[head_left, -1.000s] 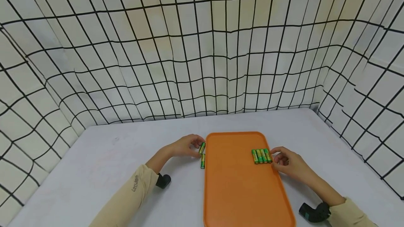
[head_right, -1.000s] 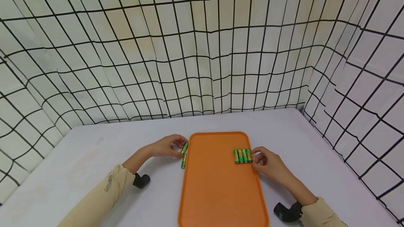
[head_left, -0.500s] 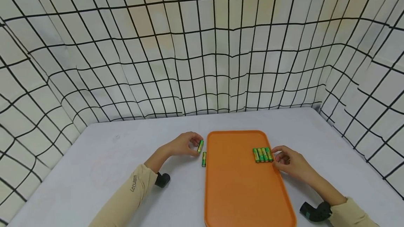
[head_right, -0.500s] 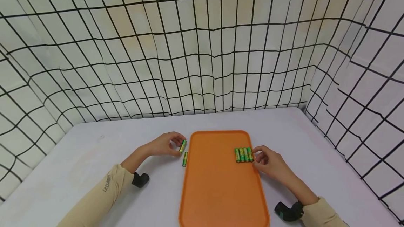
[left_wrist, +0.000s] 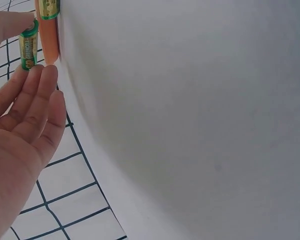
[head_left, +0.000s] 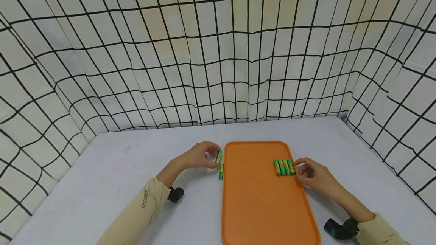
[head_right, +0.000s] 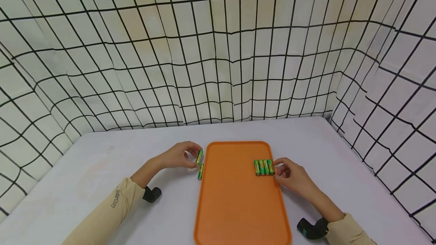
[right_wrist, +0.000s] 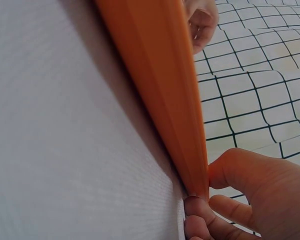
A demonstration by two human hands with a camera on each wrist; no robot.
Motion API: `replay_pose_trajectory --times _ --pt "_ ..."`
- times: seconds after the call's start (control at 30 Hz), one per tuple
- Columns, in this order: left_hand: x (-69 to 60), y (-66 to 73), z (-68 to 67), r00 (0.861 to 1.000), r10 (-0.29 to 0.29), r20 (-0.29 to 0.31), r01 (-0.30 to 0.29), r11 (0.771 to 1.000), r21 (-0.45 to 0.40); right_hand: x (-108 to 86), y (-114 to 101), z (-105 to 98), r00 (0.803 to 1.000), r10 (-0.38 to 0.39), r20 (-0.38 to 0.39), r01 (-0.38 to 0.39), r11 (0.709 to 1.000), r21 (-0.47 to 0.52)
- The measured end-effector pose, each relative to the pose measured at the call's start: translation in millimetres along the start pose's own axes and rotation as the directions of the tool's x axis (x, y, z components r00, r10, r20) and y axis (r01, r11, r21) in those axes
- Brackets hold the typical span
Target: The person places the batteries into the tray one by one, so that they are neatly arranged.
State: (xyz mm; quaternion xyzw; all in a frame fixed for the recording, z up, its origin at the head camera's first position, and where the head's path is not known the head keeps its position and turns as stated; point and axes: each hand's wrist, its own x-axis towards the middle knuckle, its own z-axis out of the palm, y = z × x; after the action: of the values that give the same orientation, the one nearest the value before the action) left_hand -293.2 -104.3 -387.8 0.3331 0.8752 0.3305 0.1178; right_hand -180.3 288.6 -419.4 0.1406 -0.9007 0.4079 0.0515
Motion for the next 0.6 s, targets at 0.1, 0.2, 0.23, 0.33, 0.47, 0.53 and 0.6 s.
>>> replay_pose_trajectory --times 0.1,0.2,0.23,0.33,0.47,0.53,0.6 --pt "-0.4 0.7 0.8 1.000 0.018 -0.002 -0.018 1.000 -0.007 -0.4 0 0 1.000 0.004 0.002 -0.004 1.000 0.003" --pt "-0.4 1.8 1.7 0.999 0.048 0.000 -0.048 0.999 -0.012 -0.4 0 0 1.000 0.006 0.002 -0.006 1.000 0.006" --pt "-0.2 2.4 1.9 0.998 0.061 0.000 -0.061 0.998 -0.010 -0.5 0 0 1.000 0.006 0.002 -0.006 1.000 0.005" --pt "0.8 5.6 2.1 0.995 0.096 0.000 -0.096 0.995 -0.007 -0.6 0 1 1.000 0.005 0.002 -0.005 1.000 0.005" --pt "2.8 11.5 2.5 0.991 0.133 0.004 -0.133 0.991 0.001 -0.5 1 1 1.000 0.007 0.005 -0.007 1.000 0.008" --pt "3.5 14.5 3.2 0.989 0.150 0.010 -0.151 0.989 0.003 -0.3 1 1 1.000 0.010 0.006 -0.010 1.000 0.008" --pt "4.3 17.2 4.1 0.986 0.164 0.017 -0.164 0.986 0.005 -0.2 0 1 1.000 0.011 0.006 -0.012 1.000 0.009"
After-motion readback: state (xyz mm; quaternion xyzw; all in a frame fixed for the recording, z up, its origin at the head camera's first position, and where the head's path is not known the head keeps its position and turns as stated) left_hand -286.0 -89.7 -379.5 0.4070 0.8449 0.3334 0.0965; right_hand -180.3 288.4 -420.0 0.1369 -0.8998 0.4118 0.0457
